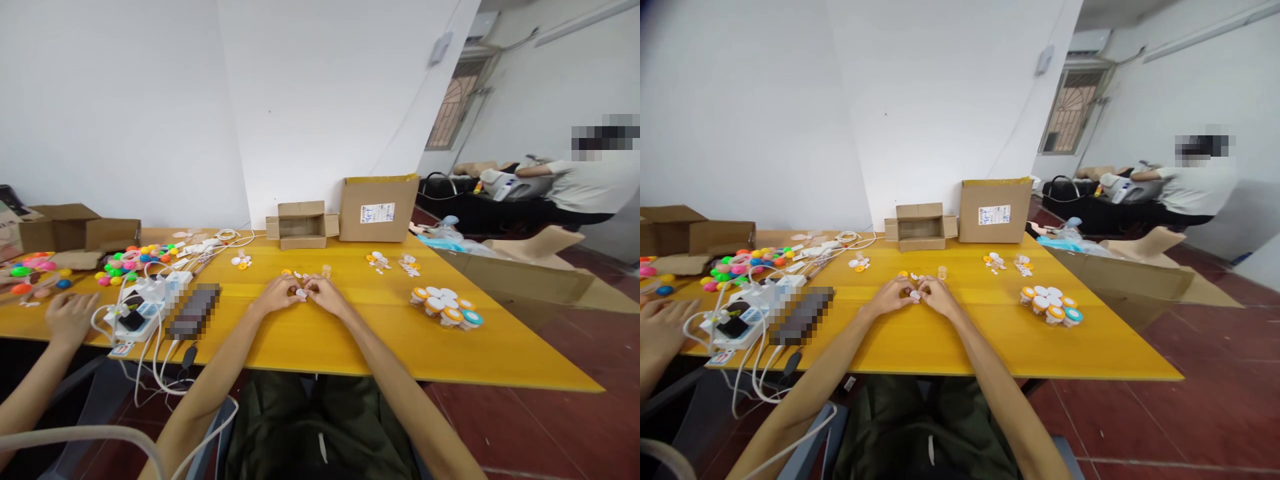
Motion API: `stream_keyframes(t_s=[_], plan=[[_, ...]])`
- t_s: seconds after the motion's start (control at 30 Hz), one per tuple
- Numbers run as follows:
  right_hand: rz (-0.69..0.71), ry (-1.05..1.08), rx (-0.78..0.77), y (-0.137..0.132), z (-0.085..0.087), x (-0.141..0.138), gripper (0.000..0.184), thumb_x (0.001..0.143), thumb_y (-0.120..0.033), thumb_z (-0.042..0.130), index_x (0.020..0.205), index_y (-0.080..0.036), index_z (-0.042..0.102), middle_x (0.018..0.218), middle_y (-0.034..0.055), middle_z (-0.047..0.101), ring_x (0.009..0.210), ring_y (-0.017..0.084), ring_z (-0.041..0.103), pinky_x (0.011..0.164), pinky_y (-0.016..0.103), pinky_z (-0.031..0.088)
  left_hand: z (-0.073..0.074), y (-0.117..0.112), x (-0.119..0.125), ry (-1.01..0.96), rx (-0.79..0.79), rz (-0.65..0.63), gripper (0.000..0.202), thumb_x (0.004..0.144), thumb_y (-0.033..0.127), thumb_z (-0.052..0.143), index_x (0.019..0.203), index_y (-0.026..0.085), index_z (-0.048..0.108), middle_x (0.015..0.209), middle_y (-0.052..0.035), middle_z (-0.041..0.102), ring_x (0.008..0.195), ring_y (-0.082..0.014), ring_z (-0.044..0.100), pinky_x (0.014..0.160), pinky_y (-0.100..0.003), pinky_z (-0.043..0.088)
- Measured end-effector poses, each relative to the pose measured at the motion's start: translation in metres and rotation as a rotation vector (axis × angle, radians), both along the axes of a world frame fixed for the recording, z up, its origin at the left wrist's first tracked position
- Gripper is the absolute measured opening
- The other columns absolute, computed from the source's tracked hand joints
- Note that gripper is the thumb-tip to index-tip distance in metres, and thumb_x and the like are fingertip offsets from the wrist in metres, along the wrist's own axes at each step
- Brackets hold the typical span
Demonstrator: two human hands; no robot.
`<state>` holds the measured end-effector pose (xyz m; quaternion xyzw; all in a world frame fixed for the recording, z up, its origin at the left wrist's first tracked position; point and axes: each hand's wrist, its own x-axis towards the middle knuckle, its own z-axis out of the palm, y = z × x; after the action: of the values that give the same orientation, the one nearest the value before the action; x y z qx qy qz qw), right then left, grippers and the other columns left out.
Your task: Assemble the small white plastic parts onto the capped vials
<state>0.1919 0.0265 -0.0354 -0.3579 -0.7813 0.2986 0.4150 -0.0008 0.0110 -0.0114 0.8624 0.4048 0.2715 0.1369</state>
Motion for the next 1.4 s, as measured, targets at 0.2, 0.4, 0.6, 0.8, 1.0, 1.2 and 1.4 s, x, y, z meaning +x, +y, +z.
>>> stream_keyframes(t_s=[0.2,0.4,0.6,0.8,1.0,1.2,1.4], plan=[[-0.008,-0.005,0.009,0.001,-0.003,-0.001,0.015,0.073,-0.009,0.063,0.066,-0.022,0.068,0.095,0.0044,0.07,0.095,0.02,0.066,0.086,0.034,0.052,0.001,0.0,0.0,0.009,-0.009,-0.01,0.019,0.08,0.039,0.071,0.08,0.022,0.065,0.081,-0.002,0.067,0.081,-0.0197,0.06,0.078,-0.032,0.046],[-0.001,-0.004,-0.002,0.0,-0.001,-0.001,0.014,0.073,-0.011,0.063,0.069,-0.022,0.069,0.096,0.0044,0.069,0.095,0.02,0.066,0.084,0.033,0.052,0.0,0.0,0.0,0.02,0.005,-0.008,0.017,0.081,0.039,0.069,0.083,0.022,0.067,0.085,-0.0028,0.069,0.085,-0.0204,0.061,0.081,-0.033,0.048],[-0.039,-0.029,0.058,0.001,0.002,0.001,0.013,0.077,-0.014,0.06,0.071,-0.022,0.067,0.09,0.0034,0.069,0.088,0.019,0.065,0.08,0.032,0.051,0.0,-0.002,0.001,0.016,0.028,-0.02,0.008,0.081,0.03,0.068,0.084,0.023,0.068,0.088,-0.0033,0.07,0.089,-0.0207,0.063,0.086,-0.034,0.049],[-0.189,-0.148,0.208,0.006,0.0,0.002,0.015,0.084,-0.014,0.054,0.08,-0.023,0.065,0.089,0.0033,0.068,0.088,0.019,0.062,0.084,0.033,0.048,0.002,-0.005,0.0,0.03,0.034,-0.027,0.01,0.079,0.025,0.066,0.089,0.023,0.067,0.086,-0.0027,0.068,0.09,-0.0209,0.063,0.086,-0.033,0.049],[-0.22,-0.267,0.341,0.019,0.011,-0.01,0.026,0.082,-0.007,0.055,0.094,-0.025,0.068,0.108,0.0075,0.066,0.103,0.024,0.056,0.091,0.038,0.044,0.005,-0.007,0.0,0.027,-0.01,-0.025,0.01,0.077,0.021,0.065,0.086,0.022,0.067,0.083,-0.0017,0.067,0.08,-0.0186,0.062,0.079,-0.03,0.049],[0.014,-0.287,0.235,0.049,0.028,-0.034,0.03,0.074,-0.004,0.062,0.091,-0.028,0.07,0.1,0.0026,0.069,0.101,0.023,0.056,0.092,0.038,0.043,0.007,-0.011,0.003,0.022,-0.085,-0.066,0.013,0.079,0.026,0.063,0.089,0.021,0.069,0.077,-0.001,0.066,0.073,-0.0173,0.059,0.072,-0.029,0.048],[0.079,-0.365,0.105,0.065,0.03,-0.043,0.015,0.069,-0.012,0.072,0.073,-0.027,0.072,0.076,0.0011,0.065,0.081,0.02,0.059,0.08,0.033,0.047,0.008,-0.012,0.004,0.042,-0.091,-0.047,0.015,0.079,0.029,0.065,0.09,0.02,0.071,0.077,-0.0009,0.065,0.076,-0.018,0.059,0.074,-0.029,0.047]])
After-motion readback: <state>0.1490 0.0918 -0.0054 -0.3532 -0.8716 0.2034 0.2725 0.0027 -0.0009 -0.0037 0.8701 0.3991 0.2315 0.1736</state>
